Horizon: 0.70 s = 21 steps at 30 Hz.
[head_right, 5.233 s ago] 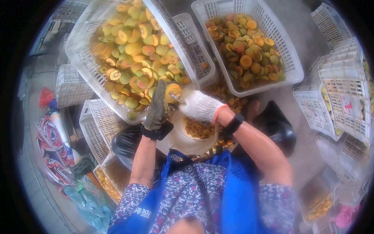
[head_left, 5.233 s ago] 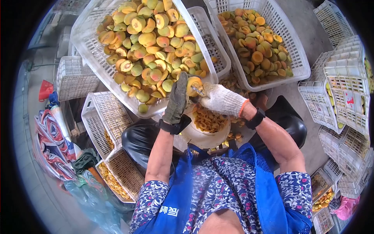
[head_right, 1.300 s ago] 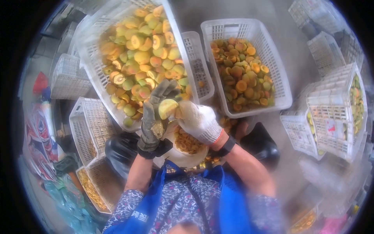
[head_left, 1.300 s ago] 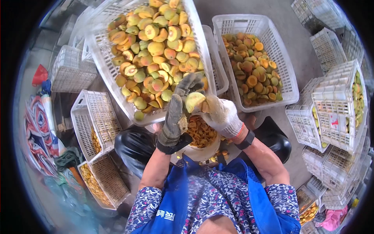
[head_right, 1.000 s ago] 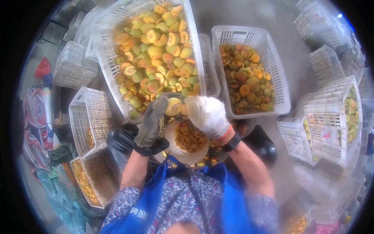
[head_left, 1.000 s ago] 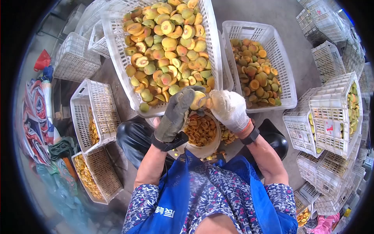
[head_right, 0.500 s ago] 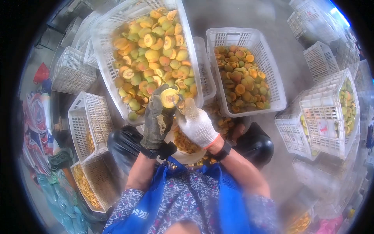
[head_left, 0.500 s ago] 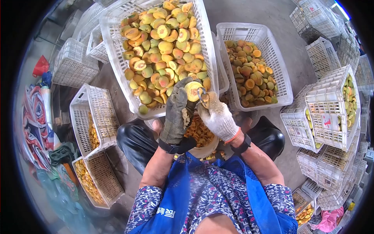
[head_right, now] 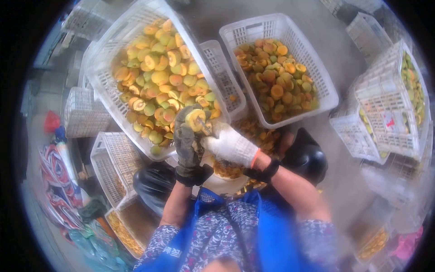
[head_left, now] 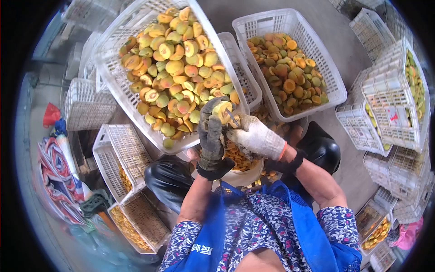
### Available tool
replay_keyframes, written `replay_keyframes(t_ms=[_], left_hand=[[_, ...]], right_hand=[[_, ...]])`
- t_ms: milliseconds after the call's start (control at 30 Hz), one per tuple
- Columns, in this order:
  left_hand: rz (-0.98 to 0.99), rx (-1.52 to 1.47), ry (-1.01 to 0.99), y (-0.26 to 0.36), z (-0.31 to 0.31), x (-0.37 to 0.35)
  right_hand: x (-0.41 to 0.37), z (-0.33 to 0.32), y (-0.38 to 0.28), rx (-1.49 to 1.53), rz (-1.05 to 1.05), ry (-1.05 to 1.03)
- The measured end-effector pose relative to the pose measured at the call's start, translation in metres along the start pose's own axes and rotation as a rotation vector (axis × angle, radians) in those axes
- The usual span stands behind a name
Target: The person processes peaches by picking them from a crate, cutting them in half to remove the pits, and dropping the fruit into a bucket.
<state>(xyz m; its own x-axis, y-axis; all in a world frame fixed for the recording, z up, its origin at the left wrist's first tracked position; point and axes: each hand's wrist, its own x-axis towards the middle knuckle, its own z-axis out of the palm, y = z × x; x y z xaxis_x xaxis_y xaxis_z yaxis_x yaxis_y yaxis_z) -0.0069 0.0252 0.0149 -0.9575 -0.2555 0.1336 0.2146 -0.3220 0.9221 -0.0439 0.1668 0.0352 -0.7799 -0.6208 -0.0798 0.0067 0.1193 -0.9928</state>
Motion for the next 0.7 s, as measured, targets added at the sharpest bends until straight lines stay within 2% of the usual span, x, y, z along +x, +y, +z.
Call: replay_keyframes(t_ms=[33,100,167,233,267,300,367,400,433,500,533,567,600,633,667,700], left_hand=[[-0.018,0.007,-0.017,-0.002,-0.001,0.000],[-0.046,0.009,-0.089,-0.003,-0.008,0.003],[-0.137,-0.065,-0.135,0.001,-0.020,0.005],[-0.490,-0.082,-0.117,0.018,-0.025,0.013],[-0.488,-0.244,-0.109,0.024,-0.017,0.021],[-0.494,-0.238,-0.103,0.027,-0.012,0.024],[-0.522,-0.045,-0.063,0.028,-0.004,0.028],[-0.463,0.101,0.025,0.021,-0.002,0.027],[-0.467,0.103,0.020,0.017,-0.002,0.025],[-0.416,0.107,0.010,0.007,-0.003,0.020],[-0.376,0.152,0.017,-0.001,-0.004,0.016],[-0.385,0.155,0.020,-0.006,-0.006,0.013],[-0.222,0.273,-0.024,-0.010,-0.008,0.012],[-0.057,0.387,-0.072,-0.016,-0.009,0.012],[-0.016,0.233,-0.048,-0.026,-0.009,0.011],[-0.022,0.233,-0.049,-0.031,-0.010,0.008]], right_hand=[[-0.002,-0.006,0.001,0.015,0.008,0.020],[-0.005,-0.021,0.004,0.246,0.226,-0.207],[-0.005,-0.024,0.005,0.213,0.265,-0.227],[-0.002,-0.016,0.008,-0.044,0.315,-0.154],[0.001,-0.004,0.024,-0.144,-0.050,-0.020],[-0.001,0.004,0.037,-0.134,-0.047,-0.024],[0.002,0.010,0.031,-0.551,-0.158,-0.093],[-0.001,0.006,0.025,-0.522,-0.096,-0.114],[-0.002,0.006,0.027,-0.520,-0.093,-0.110],[-0.004,0.008,0.033,-0.269,0.060,0.001],[-0.004,0.009,0.035,-0.264,0.069,-0.001],[-0.002,0.008,0.036,-0.100,0.261,-0.104],[0.001,0.007,0.036,0.065,0.446,-0.202],[0.001,0.006,0.028,0.071,0.448,-0.199],[0.001,0.002,0.016,0.112,0.492,-0.224],[0.001,0.001,0.010,0.152,0.535,-0.250]])
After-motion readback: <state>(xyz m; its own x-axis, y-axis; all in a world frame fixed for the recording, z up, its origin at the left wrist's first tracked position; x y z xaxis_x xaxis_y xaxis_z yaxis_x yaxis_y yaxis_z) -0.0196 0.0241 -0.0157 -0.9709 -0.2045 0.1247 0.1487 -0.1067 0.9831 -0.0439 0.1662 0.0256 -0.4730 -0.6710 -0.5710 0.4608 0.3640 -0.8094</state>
